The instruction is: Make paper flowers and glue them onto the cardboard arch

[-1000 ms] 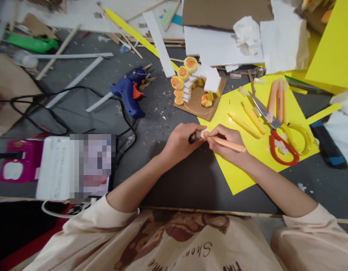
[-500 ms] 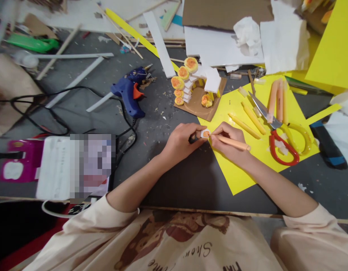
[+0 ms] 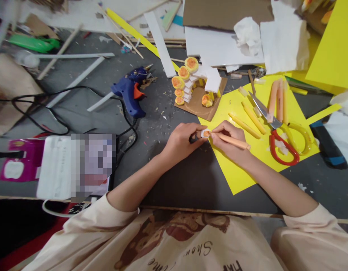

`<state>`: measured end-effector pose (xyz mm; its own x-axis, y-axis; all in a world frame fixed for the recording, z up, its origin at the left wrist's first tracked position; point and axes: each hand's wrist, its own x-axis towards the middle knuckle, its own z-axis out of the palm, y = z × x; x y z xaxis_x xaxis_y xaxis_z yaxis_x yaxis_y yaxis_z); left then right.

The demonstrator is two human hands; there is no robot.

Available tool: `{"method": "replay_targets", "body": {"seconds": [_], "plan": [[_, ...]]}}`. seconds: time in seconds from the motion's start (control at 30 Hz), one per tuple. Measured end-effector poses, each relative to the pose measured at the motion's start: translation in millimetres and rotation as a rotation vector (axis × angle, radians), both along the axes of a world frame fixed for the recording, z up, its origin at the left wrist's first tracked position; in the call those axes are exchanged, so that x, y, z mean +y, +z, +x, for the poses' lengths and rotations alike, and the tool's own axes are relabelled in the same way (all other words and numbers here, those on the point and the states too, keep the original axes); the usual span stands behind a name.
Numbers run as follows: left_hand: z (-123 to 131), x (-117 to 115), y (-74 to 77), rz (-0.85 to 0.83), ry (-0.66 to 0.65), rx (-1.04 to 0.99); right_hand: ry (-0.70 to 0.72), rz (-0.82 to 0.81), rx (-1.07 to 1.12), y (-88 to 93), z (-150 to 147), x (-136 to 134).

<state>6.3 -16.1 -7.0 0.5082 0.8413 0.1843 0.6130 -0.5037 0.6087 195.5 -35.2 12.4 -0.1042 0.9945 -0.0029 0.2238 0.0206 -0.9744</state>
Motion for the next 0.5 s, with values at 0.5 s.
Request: {"method": "replay_targets", "body": {"seconds": [0.5], "plan": [[1.1,0.0,1.2,-0.004,-0.004,-0.011,-0.012,-0.016,-0.005,2.0,0.3,0.8]]}}
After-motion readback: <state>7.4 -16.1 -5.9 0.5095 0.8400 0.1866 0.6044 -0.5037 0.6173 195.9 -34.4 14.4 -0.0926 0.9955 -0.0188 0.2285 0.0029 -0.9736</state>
